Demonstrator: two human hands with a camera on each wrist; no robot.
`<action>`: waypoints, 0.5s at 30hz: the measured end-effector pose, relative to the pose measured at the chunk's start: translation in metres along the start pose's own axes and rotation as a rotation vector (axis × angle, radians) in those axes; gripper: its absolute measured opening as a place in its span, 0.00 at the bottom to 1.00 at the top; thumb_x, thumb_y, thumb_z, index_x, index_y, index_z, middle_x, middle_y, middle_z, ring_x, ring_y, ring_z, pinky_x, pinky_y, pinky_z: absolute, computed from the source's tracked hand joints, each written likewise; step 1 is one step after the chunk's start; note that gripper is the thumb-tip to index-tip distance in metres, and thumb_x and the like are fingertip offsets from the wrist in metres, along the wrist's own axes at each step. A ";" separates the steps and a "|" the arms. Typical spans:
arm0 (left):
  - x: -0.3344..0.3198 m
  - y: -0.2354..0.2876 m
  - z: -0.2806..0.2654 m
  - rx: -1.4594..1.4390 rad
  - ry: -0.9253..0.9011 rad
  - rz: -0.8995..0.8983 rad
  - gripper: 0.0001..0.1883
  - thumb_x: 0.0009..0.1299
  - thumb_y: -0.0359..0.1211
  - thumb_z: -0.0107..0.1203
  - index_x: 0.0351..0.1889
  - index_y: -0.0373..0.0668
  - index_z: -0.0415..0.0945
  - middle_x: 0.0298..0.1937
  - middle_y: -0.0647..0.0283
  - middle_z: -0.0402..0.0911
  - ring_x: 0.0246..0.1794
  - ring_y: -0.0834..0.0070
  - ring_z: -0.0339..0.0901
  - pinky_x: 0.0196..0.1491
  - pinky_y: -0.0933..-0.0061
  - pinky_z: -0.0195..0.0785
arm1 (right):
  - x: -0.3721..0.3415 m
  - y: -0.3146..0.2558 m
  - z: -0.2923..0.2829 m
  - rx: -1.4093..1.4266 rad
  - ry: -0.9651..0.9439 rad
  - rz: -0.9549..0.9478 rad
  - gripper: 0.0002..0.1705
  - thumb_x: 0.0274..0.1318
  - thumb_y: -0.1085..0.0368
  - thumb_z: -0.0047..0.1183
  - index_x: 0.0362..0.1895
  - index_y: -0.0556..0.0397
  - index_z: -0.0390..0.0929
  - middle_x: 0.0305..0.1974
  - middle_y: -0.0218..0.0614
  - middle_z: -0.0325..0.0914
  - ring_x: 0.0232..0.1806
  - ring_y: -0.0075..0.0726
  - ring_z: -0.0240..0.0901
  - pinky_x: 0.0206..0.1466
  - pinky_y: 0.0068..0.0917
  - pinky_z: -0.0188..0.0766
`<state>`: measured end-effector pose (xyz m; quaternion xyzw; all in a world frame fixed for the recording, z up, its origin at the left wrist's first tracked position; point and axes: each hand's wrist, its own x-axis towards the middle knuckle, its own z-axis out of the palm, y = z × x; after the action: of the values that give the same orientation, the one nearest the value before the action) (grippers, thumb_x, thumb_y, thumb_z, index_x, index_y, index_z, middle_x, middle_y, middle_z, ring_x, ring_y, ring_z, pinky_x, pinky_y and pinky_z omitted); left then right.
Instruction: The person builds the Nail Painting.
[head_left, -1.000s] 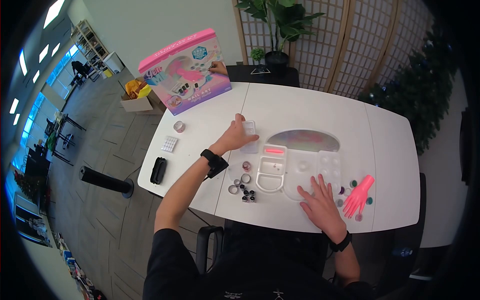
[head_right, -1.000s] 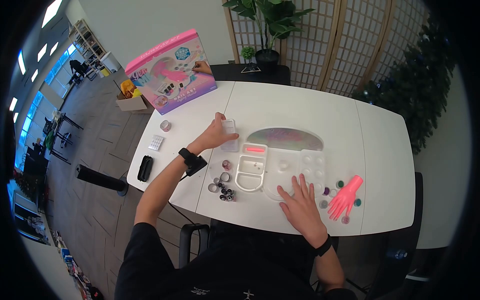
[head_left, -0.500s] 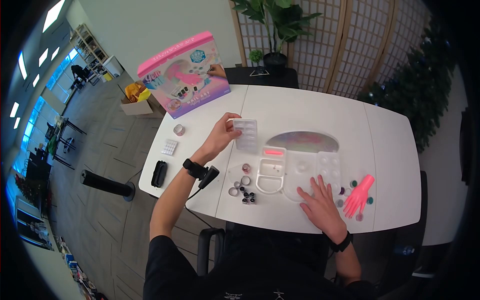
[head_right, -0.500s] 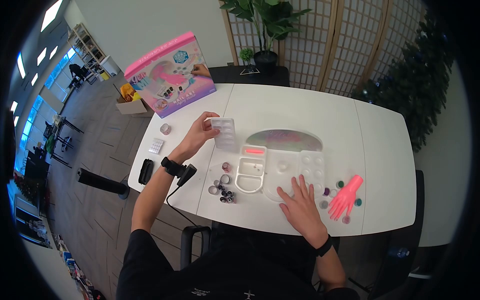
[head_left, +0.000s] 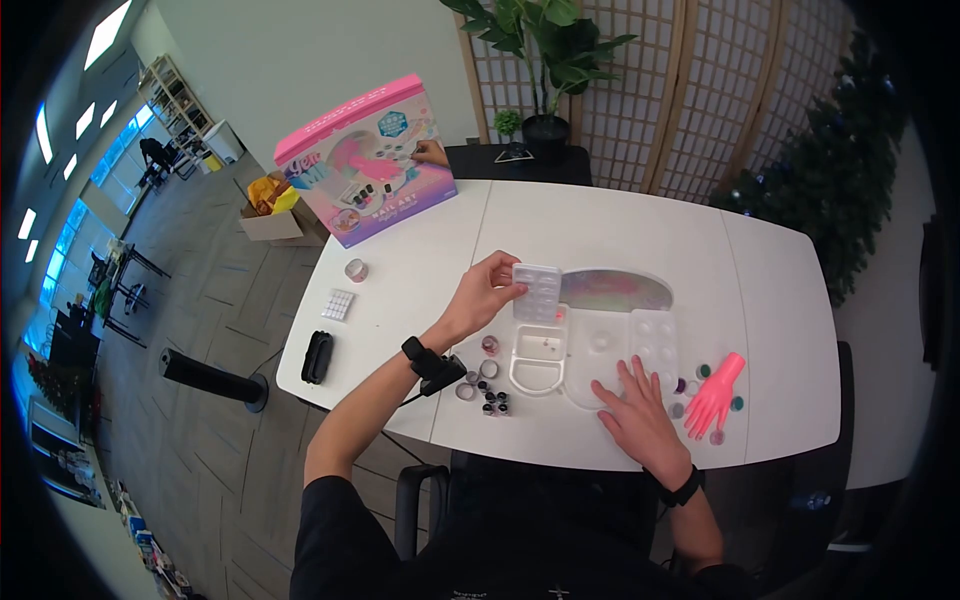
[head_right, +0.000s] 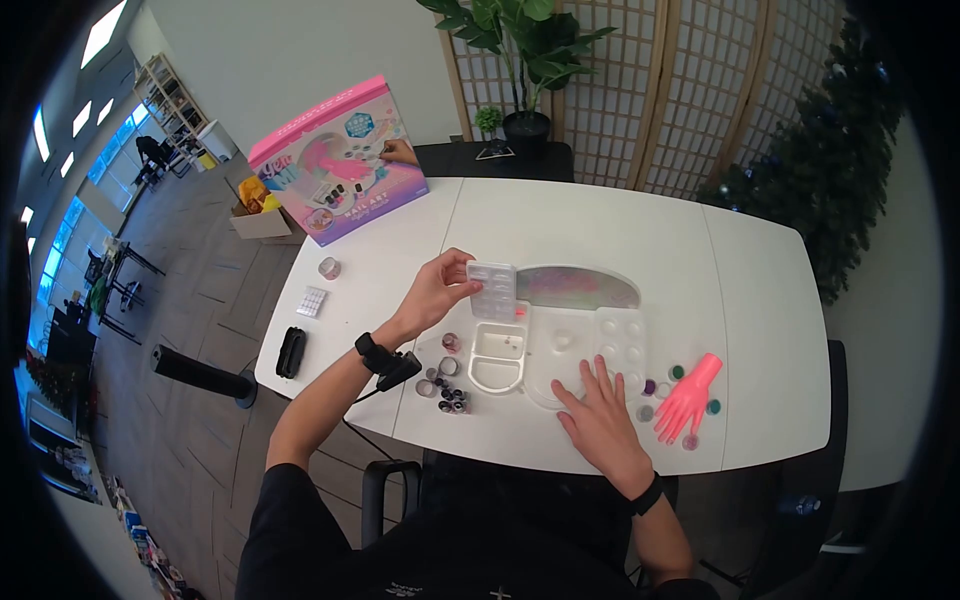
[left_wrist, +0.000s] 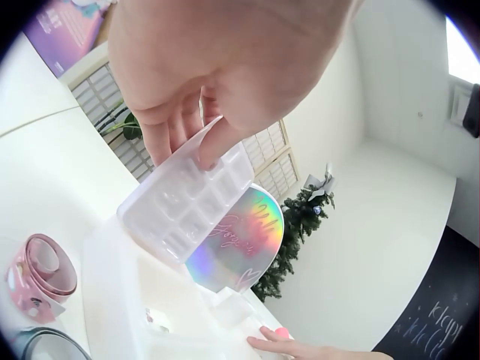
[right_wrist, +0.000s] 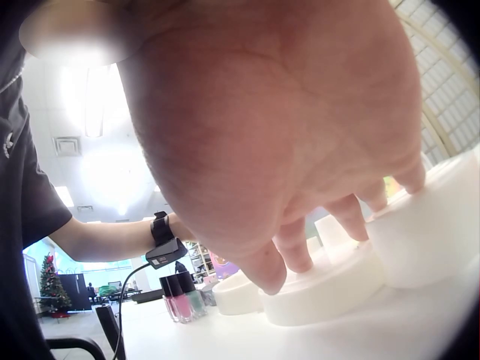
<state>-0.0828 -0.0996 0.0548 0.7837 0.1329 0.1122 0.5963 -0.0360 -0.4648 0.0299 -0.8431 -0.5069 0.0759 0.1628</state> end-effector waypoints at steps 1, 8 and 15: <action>0.000 -0.001 0.001 0.000 0.002 -0.004 0.16 0.79 0.25 0.66 0.60 0.35 0.75 0.50 0.63 0.88 0.55 0.78 0.84 0.60 0.72 0.78 | -0.001 0.001 0.001 0.001 0.005 -0.003 0.29 0.73 0.57 0.63 0.75 0.41 0.80 0.81 0.63 0.61 0.89 0.71 0.45 0.86 0.72 0.48; -0.003 0.003 0.006 0.078 0.000 0.035 0.15 0.79 0.26 0.67 0.59 0.34 0.76 0.50 0.62 0.88 0.54 0.79 0.85 0.59 0.72 0.79 | -0.001 0.001 0.001 0.007 0.006 -0.008 0.29 0.73 0.58 0.63 0.75 0.42 0.80 0.81 0.63 0.61 0.89 0.72 0.45 0.86 0.72 0.48; 0.000 -0.001 0.007 0.028 -0.025 0.022 0.13 0.80 0.26 0.66 0.57 0.32 0.78 0.49 0.63 0.89 0.53 0.79 0.86 0.59 0.72 0.80 | 0.000 0.001 0.001 0.007 -0.002 -0.004 0.29 0.73 0.58 0.63 0.75 0.42 0.80 0.81 0.63 0.61 0.89 0.72 0.45 0.86 0.72 0.48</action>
<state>-0.0807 -0.1058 0.0520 0.7946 0.1184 0.1068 0.5858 -0.0357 -0.4655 0.0287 -0.8415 -0.5083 0.0780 0.1654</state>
